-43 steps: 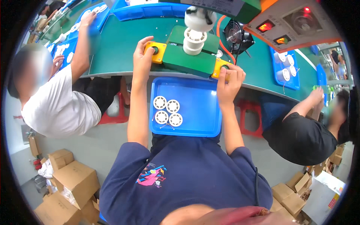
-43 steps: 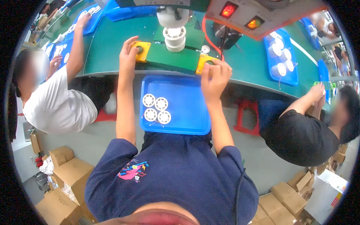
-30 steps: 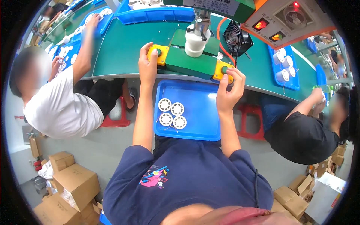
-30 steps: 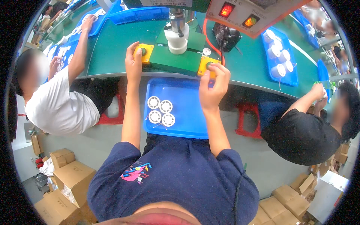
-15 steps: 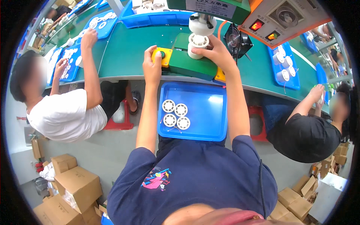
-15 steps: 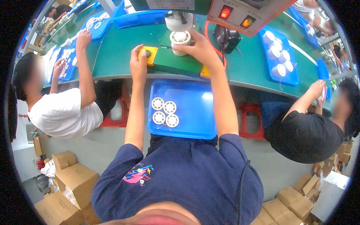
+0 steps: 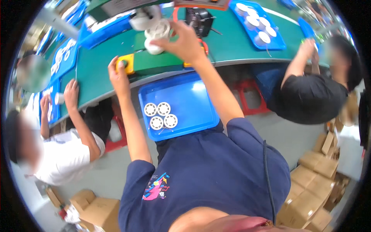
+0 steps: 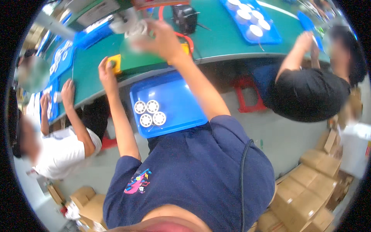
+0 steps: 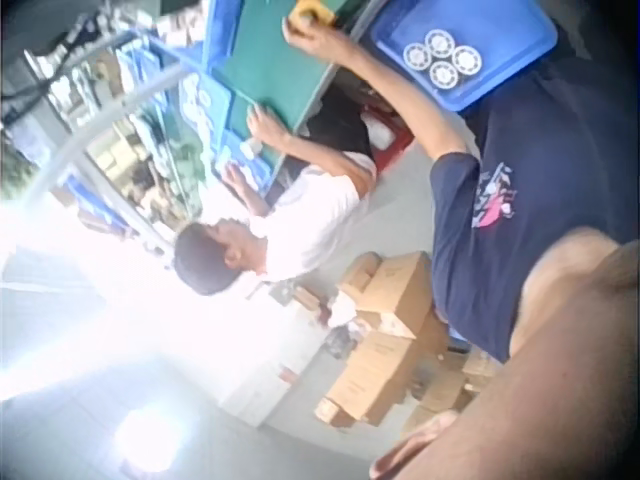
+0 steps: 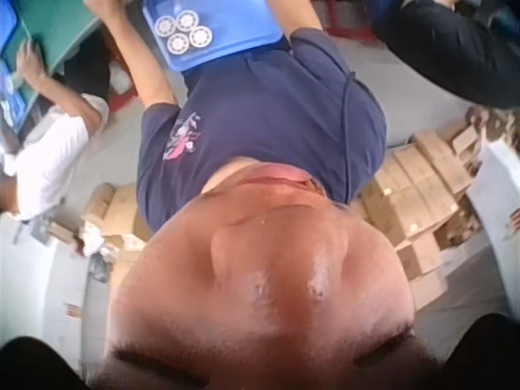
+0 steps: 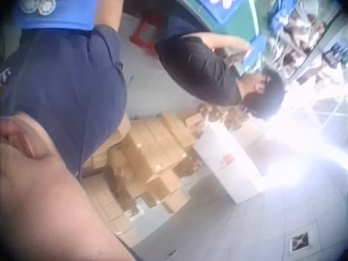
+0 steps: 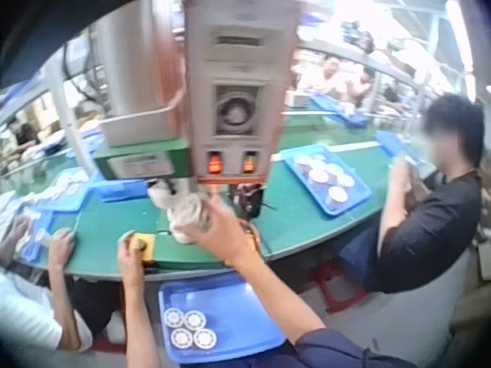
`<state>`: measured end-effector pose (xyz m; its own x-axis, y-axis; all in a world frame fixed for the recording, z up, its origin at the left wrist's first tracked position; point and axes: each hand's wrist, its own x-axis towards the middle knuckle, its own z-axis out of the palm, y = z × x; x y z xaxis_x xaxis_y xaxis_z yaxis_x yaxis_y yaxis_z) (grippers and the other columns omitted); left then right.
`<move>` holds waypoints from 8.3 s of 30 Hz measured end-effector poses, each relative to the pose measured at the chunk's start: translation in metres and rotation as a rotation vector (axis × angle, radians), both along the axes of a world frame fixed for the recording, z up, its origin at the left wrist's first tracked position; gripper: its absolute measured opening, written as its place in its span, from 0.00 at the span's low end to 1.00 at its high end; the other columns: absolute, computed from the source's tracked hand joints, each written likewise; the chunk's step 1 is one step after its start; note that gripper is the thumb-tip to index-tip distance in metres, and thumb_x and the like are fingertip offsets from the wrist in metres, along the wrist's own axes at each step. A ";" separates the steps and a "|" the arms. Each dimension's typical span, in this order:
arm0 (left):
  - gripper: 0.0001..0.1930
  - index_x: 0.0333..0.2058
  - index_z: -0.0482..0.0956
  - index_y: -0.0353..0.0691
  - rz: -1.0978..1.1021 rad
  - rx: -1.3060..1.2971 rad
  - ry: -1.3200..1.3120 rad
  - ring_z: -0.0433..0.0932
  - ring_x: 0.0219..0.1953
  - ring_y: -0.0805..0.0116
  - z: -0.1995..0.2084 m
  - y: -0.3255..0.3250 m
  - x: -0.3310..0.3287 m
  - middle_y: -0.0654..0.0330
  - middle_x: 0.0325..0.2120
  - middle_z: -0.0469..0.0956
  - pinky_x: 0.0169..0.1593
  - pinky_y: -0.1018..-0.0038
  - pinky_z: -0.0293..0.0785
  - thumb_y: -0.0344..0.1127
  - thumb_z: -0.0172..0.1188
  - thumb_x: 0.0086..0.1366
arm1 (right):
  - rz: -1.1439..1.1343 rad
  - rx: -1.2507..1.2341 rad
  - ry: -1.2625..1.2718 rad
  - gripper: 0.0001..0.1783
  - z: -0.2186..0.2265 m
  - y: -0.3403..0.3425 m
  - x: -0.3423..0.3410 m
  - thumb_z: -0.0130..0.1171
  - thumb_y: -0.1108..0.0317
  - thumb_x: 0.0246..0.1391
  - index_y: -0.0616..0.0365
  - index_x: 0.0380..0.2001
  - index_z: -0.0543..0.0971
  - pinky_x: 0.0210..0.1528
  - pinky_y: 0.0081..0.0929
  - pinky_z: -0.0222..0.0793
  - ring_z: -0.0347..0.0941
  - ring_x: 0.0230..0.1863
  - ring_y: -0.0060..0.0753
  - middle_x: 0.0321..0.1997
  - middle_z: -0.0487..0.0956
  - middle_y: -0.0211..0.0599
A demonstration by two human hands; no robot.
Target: Assembling small circular white electronic components using a pneumatic press machine at a factory workstation.
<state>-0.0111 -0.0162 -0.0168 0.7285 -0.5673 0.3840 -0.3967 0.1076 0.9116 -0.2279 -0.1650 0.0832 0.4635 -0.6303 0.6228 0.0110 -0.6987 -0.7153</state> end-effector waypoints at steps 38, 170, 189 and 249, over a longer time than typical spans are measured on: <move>0.19 0.53 0.76 0.30 0.056 -0.054 0.009 0.77 0.47 0.67 0.008 0.003 -0.005 0.54 0.46 0.80 0.54 0.73 0.73 0.39 0.55 0.73 | 0.407 0.171 0.709 0.34 -0.165 0.132 -0.080 0.69 0.69 0.53 0.52 0.64 0.74 0.63 0.37 0.67 0.71 0.59 0.43 0.65 0.76 0.40; 0.32 0.57 0.74 0.35 -0.247 -0.154 -0.356 0.71 0.58 0.50 0.069 -0.013 -0.106 0.50 0.53 0.72 0.61 0.62 0.71 0.26 0.71 0.51 | -0.010 0.318 -0.076 0.33 -0.009 0.076 -0.002 0.81 0.58 0.43 0.62 0.46 0.75 0.49 0.33 0.75 0.78 0.46 0.36 0.45 0.78 0.40; 0.33 0.65 0.66 0.36 -0.008 -0.017 -0.220 0.77 0.56 0.57 0.069 -0.013 -0.088 0.51 0.55 0.77 0.59 0.64 0.73 0.28 0.67 0.62 | -0.120 0.195 0.076 0.30 0.010 0.033 0.028 0.79 0.54 0.44 0.63 0.42 0.78 0.46 0.37 0.74 0.80 0.43 0.45 0.41 0.79 0.45; 0.21 0.59 0.71 0.32 0.144 0.004 0.031 0.72 0.60 0.56 0.047 0.017 -0.036 0.47 0.59 0.72 0.64 0.66 0.66 0.34 0.57 0.70 | -0.438 -0.133 -0.010 0.24 -0.036 0.070 -0.012 0.69 0.59 0.57 0.59 0.53 0.79 0.64 0.43 0.64 0.70 0.61 0.48 0.54 0.78 0.44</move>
<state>-0.0469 0.0009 0.0297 0.8137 -0.4577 0.3582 -0.3795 0.0484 0.9239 -0.2404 -0.0953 0.0467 0.1643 -0.6798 0.7147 -0.2994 -0.7248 -0.6206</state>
